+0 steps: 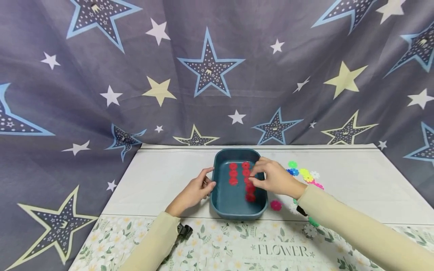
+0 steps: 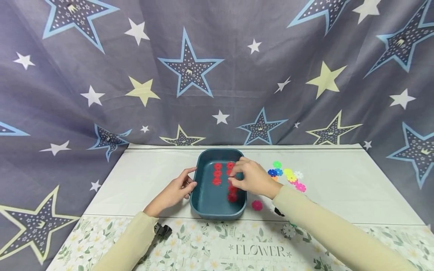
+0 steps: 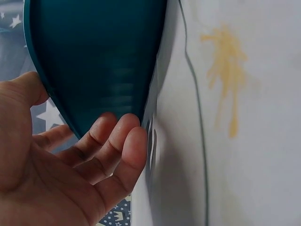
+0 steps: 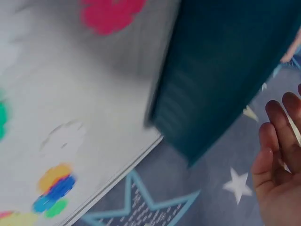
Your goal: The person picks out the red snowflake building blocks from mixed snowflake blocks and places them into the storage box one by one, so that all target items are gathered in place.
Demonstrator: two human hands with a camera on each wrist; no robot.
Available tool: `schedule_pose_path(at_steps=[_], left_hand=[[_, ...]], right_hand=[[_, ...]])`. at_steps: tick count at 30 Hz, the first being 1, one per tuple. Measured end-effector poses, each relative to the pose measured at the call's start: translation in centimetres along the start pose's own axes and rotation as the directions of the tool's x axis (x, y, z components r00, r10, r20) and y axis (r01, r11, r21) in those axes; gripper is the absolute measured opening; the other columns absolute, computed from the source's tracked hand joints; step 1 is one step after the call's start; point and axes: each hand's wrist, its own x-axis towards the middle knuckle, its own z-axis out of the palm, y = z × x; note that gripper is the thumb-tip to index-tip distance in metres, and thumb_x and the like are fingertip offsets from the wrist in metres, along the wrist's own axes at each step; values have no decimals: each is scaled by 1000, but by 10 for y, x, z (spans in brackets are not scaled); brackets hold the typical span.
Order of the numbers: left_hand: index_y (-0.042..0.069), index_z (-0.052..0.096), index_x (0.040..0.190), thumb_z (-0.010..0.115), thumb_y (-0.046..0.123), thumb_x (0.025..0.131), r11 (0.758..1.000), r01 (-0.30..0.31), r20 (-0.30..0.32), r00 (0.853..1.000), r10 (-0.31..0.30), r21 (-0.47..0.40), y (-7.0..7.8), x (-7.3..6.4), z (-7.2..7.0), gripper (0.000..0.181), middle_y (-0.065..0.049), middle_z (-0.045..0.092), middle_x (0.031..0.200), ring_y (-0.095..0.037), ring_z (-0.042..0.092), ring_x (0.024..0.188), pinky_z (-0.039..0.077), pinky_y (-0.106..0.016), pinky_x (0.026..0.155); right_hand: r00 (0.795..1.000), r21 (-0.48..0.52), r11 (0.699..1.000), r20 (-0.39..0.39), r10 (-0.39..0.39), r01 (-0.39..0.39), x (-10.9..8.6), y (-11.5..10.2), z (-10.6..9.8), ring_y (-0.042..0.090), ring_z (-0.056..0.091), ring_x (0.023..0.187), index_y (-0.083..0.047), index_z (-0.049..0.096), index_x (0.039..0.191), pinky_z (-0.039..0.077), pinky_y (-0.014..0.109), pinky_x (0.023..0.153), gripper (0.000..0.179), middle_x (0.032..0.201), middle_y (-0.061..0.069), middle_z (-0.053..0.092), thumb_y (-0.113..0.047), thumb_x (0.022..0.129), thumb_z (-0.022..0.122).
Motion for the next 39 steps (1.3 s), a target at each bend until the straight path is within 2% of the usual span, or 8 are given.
schedule_pose_path(at_steps=[8, 12, 15, 19, 22, 26, 32, 39], left_hand=[[9, 32, 146, 52, 24, 99, 1000, 11, 3, 1000, -11, -4, 1, 0, 1, 54, -2, 56, 87, -20, 59, 67, 48, -30, 54], [8, 32, 146, 52, 23, 99, 1000, 13, 0, 1000, -13, -11, 1, -1, 0, 54, -2, 56, 87, -22, 59, 67, 48, -31, 54], [8, 32, 146, 53, 22, 99, 1000, 12, -4, 1000, -12, -15, 0, -1, 1, 54, -2, 56, 87, -22, 59, 68, 48, -30, 54], [8, 32, 146, 53, 22, 99, 1000, 11, -4, 1000, -11, -12, 0, -1, 1, 53, -1, 56, 87, -19, 59, 66, 48, -30, 53], [9, 31, 146, 53, 24, 99, 1000, 14, 1, 1000, -14, -12, 0, -1, 1, 54, -2, 56, 87, -18, 59, 66, 48, -31, 54], [11, 30, 147, 52, 26, 99, 999, 25, 6, 1000, -24, -24, 1, -1, 1, 55, -2, 56, 89, -20, 59, 66, 49, -31, 55], [10, 29, 147, 51, 27, 99, 999, 19, 13, 1000, -19, -43, -1, -2, 1, 55, -3, 56, 89, -22, 58, 66, 48, -31, 55], [12, 29, 148, 51, 27, 99, 999, 19, 14, 1000, -18, -38, -1, -2, 1, 55, -3, 56, 90, -20, 58, 66, 49, -31, 56]], right_hand=[[992, -74, 994, -99, 74, -81, -45, 22, -35, 9, 54, 80, -16, 72, 80, 47, 32, 67, 7, 81, -10, 63, -13, 77, 78], [988, -111, 985, -99, 119, -129, -69, 29, -49, 9, 52, 77, -15, 73, 83, 44, 30, 60, 9, 82, -9, 63, -10, 76, 78], [986, -141, 978, -92, 141, -153, -85, 34, -54, 11, 53, 79, -15, 73, 84, 45, 32, 62, 13, 84, -8, 63, -9, 75, 79], [978, -155, 966, -31, 204, -206, -105, 38, -58, 18, 57, 86, -15, 72, 87, 48, 41, 71, 18, 88, -6, 63, -9, 73, 81], [965, -151, 961, 96, 246, -230, -119, 39, -61, 20, 57, 90, -15, 72, 92, 48, 43, 75, 22, 94, -7, 62, -10, 72, 81], [947, -136, 971, 233, 223, -195, -139, 42, -61, 18, 55, 92, -16, 71, 95, 49, 40, 76, 29, 98, -7, 61, -3, 71, 79], [962, -109, 987, 234, 142, -119, -157, 45, -56, 14, 53, 87, -20, 70, 95, 47, 36, 72, 44, 96, -9, 59, 13, 66, 75], [943, -144, 964, 219, 250, -223, -161, 43, -59, 16, 54, 84, -17, 71, 96, 47, 37, 70, 40, 93, -8, 60, 11, 69, 74]])
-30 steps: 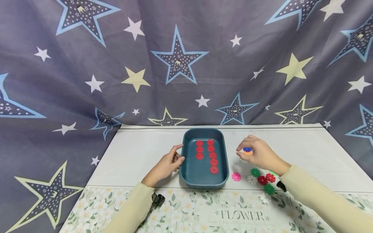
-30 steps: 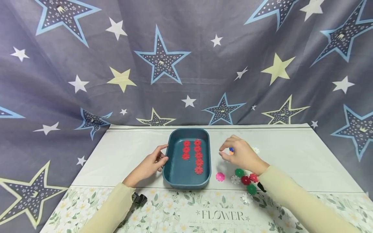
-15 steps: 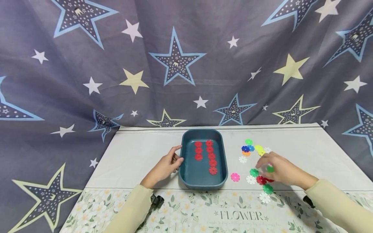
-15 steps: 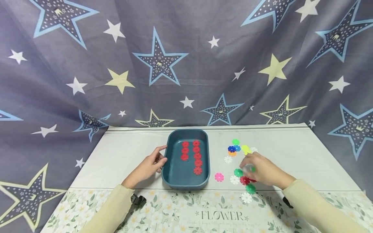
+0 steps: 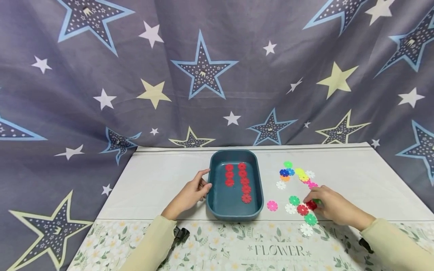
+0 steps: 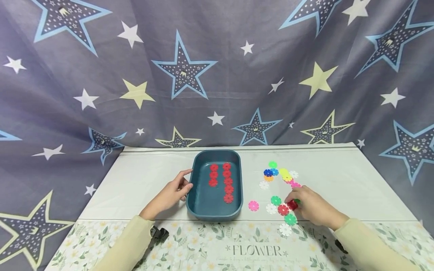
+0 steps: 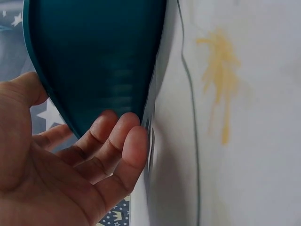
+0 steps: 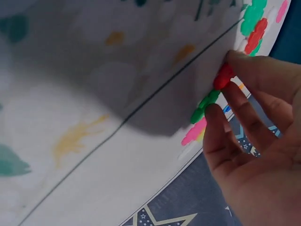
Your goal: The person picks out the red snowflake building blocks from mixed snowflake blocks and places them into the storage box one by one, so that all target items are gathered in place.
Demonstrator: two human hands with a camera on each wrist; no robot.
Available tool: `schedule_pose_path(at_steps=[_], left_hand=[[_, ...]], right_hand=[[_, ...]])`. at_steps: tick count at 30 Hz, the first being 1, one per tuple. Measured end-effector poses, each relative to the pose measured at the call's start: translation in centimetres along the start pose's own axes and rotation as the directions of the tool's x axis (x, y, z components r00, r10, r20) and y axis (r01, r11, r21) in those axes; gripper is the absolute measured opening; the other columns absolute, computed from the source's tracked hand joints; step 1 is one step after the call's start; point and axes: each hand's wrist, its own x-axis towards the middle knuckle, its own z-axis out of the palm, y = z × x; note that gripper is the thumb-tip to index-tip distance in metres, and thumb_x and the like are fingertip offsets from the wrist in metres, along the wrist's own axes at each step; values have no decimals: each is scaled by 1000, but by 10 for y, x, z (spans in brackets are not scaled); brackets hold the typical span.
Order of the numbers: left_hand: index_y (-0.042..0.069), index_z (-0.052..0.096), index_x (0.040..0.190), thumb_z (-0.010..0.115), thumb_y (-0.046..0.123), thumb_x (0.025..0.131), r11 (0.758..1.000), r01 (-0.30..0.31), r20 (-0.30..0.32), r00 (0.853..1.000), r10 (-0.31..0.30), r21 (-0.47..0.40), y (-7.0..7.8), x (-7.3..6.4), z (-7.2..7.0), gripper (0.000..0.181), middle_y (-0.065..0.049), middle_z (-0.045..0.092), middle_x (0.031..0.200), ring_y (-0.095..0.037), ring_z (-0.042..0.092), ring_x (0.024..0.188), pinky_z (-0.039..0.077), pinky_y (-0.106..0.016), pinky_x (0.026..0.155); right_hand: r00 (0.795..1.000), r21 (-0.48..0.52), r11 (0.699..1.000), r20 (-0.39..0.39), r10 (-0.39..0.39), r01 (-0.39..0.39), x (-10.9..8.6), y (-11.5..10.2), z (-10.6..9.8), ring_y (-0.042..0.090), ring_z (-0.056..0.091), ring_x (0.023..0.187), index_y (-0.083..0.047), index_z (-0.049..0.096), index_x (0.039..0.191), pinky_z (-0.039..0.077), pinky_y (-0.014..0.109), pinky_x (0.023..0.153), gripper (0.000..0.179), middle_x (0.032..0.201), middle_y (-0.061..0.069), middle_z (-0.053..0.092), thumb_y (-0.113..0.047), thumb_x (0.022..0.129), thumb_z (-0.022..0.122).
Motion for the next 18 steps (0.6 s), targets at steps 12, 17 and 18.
schedule_pose_path(at_steps=[12, 17, 18], left_hand=[[11, 29, 147, 51, 28, 99, 1000, -3, -6, 1000, 3, 1, -2, 0, 0, 56, -2, 55, 88, -22, 58, 65, 48, -31, 55], [11, 29, 147, 52, 27, 99, 1000, -2, -3, 1000, 2, 2, -1, 1, 0, 56, -3, 55, 88, -22, 59, 65, 49, -30, 57], [11, 29, 147, 52, 27, 99, 1000, -1, -3, 1000, 1, 3, 0, 1, 0, 56, -3, 55, 88, -23, 59, 65, 50, -31, 57]], right_hand=[[984, 18, 987, -71, 161, -160, 8, -2, 10, 12, 53, 75, -19, 69, 85, 47, 34, 66, 22, 82, -11, 59, -11, 68, 82], [977, 20, 983, -109, 182, -181, 14, -3, 12, 11, 48, 68, -23, 67, 80, 42, 30, 60, 20, 75, -13, 56, -16, 68, 82], [977, 25, 984, -120, 178, -176, 16, -3, 11, 12, 47, 68, -23, 67, 80, 41, 30, 59, 20, 74, -13, 56, -16, 68, 82]])
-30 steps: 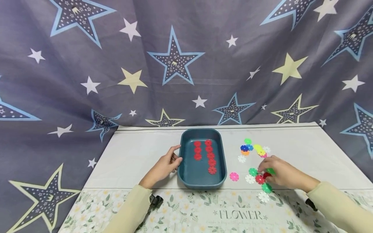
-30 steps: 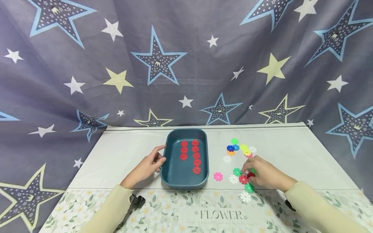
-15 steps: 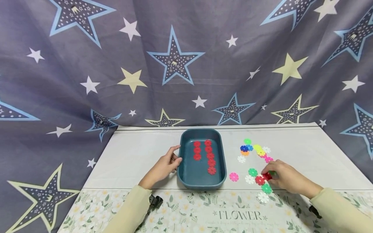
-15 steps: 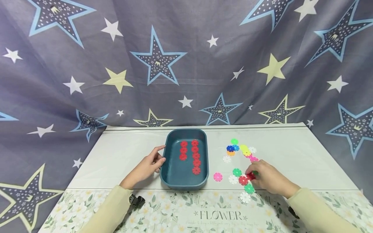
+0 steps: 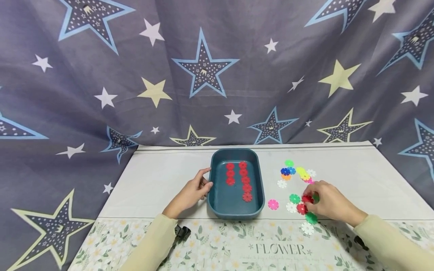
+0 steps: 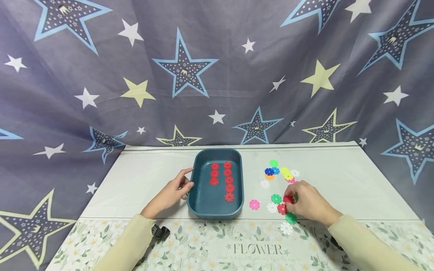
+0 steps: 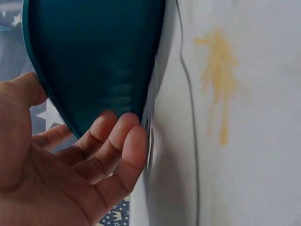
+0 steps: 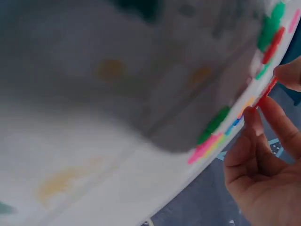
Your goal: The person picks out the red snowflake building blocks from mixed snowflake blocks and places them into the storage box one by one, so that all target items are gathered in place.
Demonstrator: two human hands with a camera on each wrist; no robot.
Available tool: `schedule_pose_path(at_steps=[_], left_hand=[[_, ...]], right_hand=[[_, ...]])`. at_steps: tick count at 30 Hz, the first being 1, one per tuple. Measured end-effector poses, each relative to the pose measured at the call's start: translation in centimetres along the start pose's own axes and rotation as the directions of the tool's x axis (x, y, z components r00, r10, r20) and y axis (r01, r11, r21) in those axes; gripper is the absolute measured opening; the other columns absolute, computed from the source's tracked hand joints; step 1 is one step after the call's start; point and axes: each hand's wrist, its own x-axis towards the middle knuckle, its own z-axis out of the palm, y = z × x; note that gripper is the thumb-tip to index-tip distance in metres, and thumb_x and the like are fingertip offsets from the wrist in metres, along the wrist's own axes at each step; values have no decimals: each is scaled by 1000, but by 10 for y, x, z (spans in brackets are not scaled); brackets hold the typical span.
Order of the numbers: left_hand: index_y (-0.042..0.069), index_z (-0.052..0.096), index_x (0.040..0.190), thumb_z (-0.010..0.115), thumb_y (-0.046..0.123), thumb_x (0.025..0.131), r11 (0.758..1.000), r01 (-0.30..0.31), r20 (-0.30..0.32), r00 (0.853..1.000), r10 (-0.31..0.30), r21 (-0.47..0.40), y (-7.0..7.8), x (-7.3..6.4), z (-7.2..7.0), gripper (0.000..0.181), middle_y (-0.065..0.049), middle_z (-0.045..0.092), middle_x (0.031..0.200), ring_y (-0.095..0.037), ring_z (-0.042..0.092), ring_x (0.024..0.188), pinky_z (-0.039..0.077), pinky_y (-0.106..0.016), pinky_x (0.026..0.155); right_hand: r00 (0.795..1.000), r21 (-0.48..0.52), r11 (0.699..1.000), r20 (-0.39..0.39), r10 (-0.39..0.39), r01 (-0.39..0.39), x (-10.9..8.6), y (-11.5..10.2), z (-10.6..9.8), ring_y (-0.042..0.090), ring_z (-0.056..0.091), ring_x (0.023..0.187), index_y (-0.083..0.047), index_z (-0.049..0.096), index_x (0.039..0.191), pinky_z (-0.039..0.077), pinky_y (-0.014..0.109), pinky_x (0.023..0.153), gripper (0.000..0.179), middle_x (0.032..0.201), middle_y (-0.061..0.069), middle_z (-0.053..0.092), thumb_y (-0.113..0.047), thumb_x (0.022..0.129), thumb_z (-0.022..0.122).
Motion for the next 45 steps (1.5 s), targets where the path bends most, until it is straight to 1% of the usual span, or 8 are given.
schedule_pose_path(at_steps=[5, 9, 16, 20, 31, 35, 41, 45], left_hand=[[11, 29, 147, 52, 26, 99, 1000, 3, -5, 1000, -3, -7, 1, 0, 0, 56, -4, 56, 88, -24, 59, 66, 50, -31, 57], [11, 30, 147, 52, 26, 99, 1000, 4, -10, 1000, -5, -6, 0, 0, 1, 55, -3, 56, 87, -22, 59, 65, 49, -31, 57], [10, 30, 147, 53, 24, 99, 1000, 17, -14, 1000, -18, -11, -1, -3, 1, 56, -2, 56, 87, -23, 59, 65, 49, -31, 55], [9, 30, 147, 53, 25, 98, 1000, 9, -20, 1000, -10, -15, -3, -4, 1, 55, -3, 56, 87, -24, 59, 65, 49, -30, 55], [9, 31, 147, 52, 26, 99, 1000, 0, -13, 1000, 0, -6, -3, -2, 1, 55, -2, 56, 86, -23, 58, 64, 48, -30, 54], [9, 31, 147, 52, 27, 99, 1000, -13, -7, 1000, 13, 11, -2, 0, 0, 55, -1, 56, 87, -20, 58, 64, 47, -30, 54], [9, 31, 147, 52, 25, 99, 1000, -7, -3, 1000, 7, 21, 0, 0, -1, 54, -1, 57, 87, -20, 58, 65, 47, -31, 54], [9, 31, 147, 52, 24, 99, 1000, -14, -1, 1000, 14, 16, 0, 0, -2, 54, -3, 57, 87, -23, 59, 66, 48, -31, 54]], right_hand=[[997, 9, 999, -60, -49, 50, 14, -11, -5, 14, 47, 69, -23, 67, 83, 41, 30, 58, 24, 80, -9, 55, -15, 68, 82], [985, 13, 989, -93, -142, 144, 25, -22, -8, 12, 49, 74, -23, 67, 88, 43, 29, 59, 26, 88, -9, 56, -15, 68, 81], [923, 76, 926, -146, -356, 370, 51, -47, -10, 9, 53, 88, -21, 70, 92, 48, 33, 70, 22, 93, -11, 60, -13, 74, 78], [897, 118, 893, -144, -417, 434, 72, -67, -1, 8, 53, 90, -19, 70, 94, 47, 32, 75, 20, 93, -10, 60, -13, 76, 77], [885, 212, 863, -21, -465, 459, 122, -112, 31, 13, 52, 90, -17, 71, 97, 48, 36, 76, 17, 97, -7, 60, -20, 81, 76], [891, 215, 871, 4, -454, 442, 134, -117, 40, 17, 53, 87, -14, 72, 95, 47, 35, 77, 17, 92, -4, 61, -20, 80, 76], [900, 220, 898, 137, -415, 380, 146, -123, 57, 18, 55, 77, -16, 71, 93, 44, 29, 70, 15, 90, -5, 63, -19, 79, 76], [896, 220, 907, 193, -400, 358, 152, -126, 65, 18, 57, 79, -15, 70, 93, 45, 27, 71, 19, 90, -6, 64, -16, 76, 78]])
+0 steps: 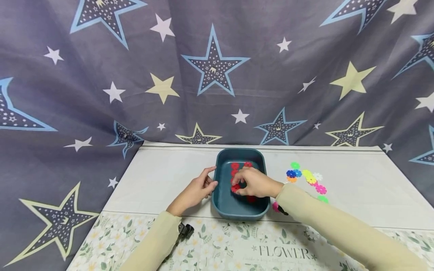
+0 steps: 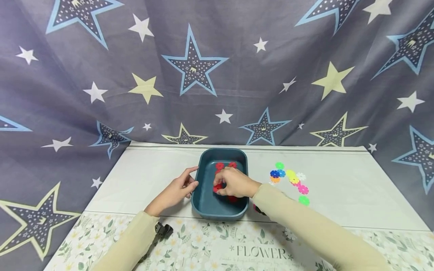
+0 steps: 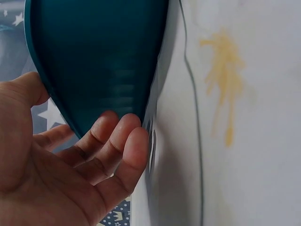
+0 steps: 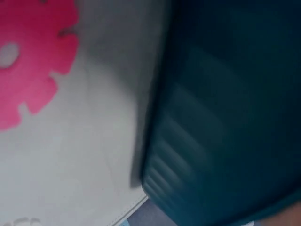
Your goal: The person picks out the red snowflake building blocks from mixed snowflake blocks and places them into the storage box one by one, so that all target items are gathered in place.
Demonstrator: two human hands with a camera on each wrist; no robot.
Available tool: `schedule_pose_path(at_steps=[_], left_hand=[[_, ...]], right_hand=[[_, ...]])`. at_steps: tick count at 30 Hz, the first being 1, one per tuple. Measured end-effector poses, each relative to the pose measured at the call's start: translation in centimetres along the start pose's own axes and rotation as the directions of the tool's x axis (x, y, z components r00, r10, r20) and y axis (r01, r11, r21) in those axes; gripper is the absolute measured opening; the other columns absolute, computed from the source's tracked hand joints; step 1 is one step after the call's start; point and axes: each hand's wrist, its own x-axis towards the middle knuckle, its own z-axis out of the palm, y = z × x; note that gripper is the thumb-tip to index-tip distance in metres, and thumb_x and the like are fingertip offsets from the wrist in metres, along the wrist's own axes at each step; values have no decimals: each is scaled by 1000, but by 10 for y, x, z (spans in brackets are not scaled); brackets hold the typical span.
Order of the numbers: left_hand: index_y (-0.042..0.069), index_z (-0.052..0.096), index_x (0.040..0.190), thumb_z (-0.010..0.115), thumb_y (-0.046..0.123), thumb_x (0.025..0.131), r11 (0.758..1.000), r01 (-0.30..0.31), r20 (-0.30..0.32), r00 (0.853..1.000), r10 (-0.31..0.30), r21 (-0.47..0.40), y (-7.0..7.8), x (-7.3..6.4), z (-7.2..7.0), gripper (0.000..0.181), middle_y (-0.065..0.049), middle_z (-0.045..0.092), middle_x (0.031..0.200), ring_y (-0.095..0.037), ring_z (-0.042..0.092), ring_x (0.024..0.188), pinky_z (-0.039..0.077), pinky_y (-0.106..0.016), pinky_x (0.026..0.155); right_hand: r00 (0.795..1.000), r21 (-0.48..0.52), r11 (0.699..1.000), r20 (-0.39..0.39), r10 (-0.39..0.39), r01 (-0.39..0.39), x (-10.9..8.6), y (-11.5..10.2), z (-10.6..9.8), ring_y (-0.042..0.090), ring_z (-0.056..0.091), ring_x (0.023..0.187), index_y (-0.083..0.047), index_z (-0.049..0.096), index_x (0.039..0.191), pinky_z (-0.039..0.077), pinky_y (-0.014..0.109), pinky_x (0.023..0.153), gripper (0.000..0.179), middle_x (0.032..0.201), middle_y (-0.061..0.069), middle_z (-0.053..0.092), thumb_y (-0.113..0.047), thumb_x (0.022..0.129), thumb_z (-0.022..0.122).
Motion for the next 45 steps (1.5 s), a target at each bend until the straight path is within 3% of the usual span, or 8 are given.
schedule_pose_path(at_steps=[10, 18, 28, 31, 38, 45], left_hand=[[9, 31, 146, 53, 23, 99, 1000, -14, -10, 1000, 15, 19, 0, 1, 0, 54, -2, 58, 87, -18, 59, 66, 48, -30, 56], [8, 32, 146, 53, 20, 98, 1000, -6, -7, 1000, 7, 20, 2, 0, 0, 53, -2, 57, 86, -21, 59, 67, 48, -30, 56], [8, 31, 146, 53, 21, 98, 1000, -8, -7, 1000, 8, 23, 2, 1, -1, 54, -2, 57, 86, -20, 59, 67, 48, -30, 56], [9, 31, 146, 53, 21, 98, 1000, -4, -9, 1000, 4, 23, 1, 1, 0, 54, -1, 58, 86, -20, 59, 67, 48, -30, 56], [9, 31, 146, 53, 23, 98, 1000, -5, -8, 1000, 5, 20, 1, 1, 1, 54, -1, 57, 86, -19, 59, 66, 48, -30, 56], [11, 31, 146, 53, 25, 98, 1000, -5, -11, 1000, 5, 20, 0, 0, 0, 54, 0, 57, 86, -21, 59, 67, 48, -30, 55]], right_hand=[[994, -32, 999, 102, 47, -44, 4, 0, 6, 14, 59, 84, -15, 70, 99, 47, 28, 74, 25, 93, -4, 65, -17, 76, 80], [994, -17, 999, 105, 32, -31, 2, 2, 6, 5, 60, 81, -16, 69, 105, 48, 27, 73, 24, 88, -9, 66, -15, 81, 71], [992, -21, 995, 80, 100, -99, 1, 1, 5, 7, 61, 87, -13, 68, 110, 48, 28, 79, 28, 96, -5, 67, -10, 83, 68], [996, -11, 997, 48, 72, -72, 0, 0, 4, 8, 59, 86, -12, 69, 108, 48, 29, 76, 25, 96, -5, 67, -10, 84, 66], [997, 87, 996, -76, 5, 1, -13, -1, -9, 12, 62, 88, -8, 69, 106, 45, 41, 87, 21, 95, 0, 69, -8, 85, 66], [986, 63, 998, -164, 33, -23, -44, 1, -34, 15, 56, 85, -15, 71, 103, 48, 35, 71, 20, 97, -5, 65, -16, 83, 74]])
